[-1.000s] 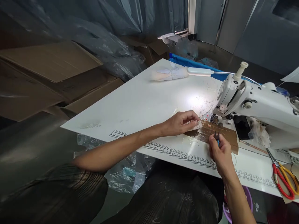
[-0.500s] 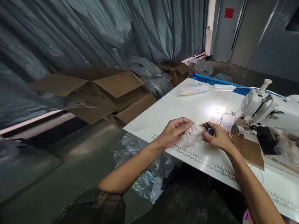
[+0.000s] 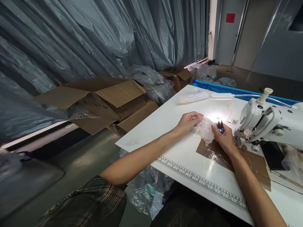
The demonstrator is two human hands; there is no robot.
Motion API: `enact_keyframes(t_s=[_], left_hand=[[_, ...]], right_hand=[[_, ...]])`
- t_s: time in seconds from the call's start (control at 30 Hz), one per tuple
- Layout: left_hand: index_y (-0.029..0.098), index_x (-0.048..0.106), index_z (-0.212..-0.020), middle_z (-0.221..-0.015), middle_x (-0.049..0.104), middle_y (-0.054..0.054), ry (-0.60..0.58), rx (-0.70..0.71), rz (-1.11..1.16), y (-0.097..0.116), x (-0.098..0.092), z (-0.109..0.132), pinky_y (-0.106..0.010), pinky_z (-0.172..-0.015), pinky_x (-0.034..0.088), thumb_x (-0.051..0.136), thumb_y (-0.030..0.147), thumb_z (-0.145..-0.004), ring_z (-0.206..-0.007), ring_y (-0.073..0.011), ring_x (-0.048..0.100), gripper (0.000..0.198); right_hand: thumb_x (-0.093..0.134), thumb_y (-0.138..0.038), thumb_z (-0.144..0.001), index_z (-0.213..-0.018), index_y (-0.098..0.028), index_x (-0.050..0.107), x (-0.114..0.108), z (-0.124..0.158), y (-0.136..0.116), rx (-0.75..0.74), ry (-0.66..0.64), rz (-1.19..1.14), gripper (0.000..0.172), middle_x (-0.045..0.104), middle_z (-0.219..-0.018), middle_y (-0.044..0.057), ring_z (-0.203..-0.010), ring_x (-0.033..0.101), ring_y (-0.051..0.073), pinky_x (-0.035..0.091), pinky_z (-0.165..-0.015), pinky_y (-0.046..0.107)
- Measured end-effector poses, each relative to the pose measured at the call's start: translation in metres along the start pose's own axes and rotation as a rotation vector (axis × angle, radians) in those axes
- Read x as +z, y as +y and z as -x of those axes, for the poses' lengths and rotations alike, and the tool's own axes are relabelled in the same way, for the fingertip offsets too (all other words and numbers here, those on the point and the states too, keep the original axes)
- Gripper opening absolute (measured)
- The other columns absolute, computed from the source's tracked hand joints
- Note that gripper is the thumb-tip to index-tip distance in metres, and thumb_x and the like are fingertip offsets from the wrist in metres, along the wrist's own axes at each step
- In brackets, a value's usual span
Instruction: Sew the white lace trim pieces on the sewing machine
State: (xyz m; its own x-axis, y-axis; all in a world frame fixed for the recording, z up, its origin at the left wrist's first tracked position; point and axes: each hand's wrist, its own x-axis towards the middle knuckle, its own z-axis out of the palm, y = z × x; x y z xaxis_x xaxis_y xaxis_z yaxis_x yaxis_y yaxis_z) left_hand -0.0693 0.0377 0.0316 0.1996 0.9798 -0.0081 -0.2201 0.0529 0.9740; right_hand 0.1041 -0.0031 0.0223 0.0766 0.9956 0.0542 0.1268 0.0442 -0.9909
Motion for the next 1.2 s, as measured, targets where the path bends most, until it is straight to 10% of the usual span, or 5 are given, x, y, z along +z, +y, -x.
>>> enact_keyframes(t_s=[0.27,1.2], left_hand=[[0.014,0.072,-0.095,-0.070,0.065,0.003,0.087,0.011,0.034,-0.011,0.018,-0.041,-0.021,-0.064,0.042,0.084,0.031,-0.061,-0.064,-0.0075,0.056,0.040],[0.017,0.057,-0.107,-0.073,0.069,0.002,0.114,0.141,-0.170,-0.019,0.006,-0.032,-0.022,-0.060,0.048,0.077,0.038,-0.071,-0.061,-0.0104,0.062,0.047]], right_hand=[[0.064,-0.060,-0.069,-0.066,-0.023,0.054,0.004,-0.025,0.026,-0.038,0.205,-0.003,0.039,0.041,-0.050,-0.006,-0.050,0.039,0.013,0.034,-0.047,0.027],[0.062,-0.041,-0.069,-0.098,-0.019,0.062,0.001,-0.030,0.032,0.131,0.192,-0.153,0.037,0.049,-0.057,-0.006,-0.049,0.045,0.012,0.037,-0.043,0.025]])
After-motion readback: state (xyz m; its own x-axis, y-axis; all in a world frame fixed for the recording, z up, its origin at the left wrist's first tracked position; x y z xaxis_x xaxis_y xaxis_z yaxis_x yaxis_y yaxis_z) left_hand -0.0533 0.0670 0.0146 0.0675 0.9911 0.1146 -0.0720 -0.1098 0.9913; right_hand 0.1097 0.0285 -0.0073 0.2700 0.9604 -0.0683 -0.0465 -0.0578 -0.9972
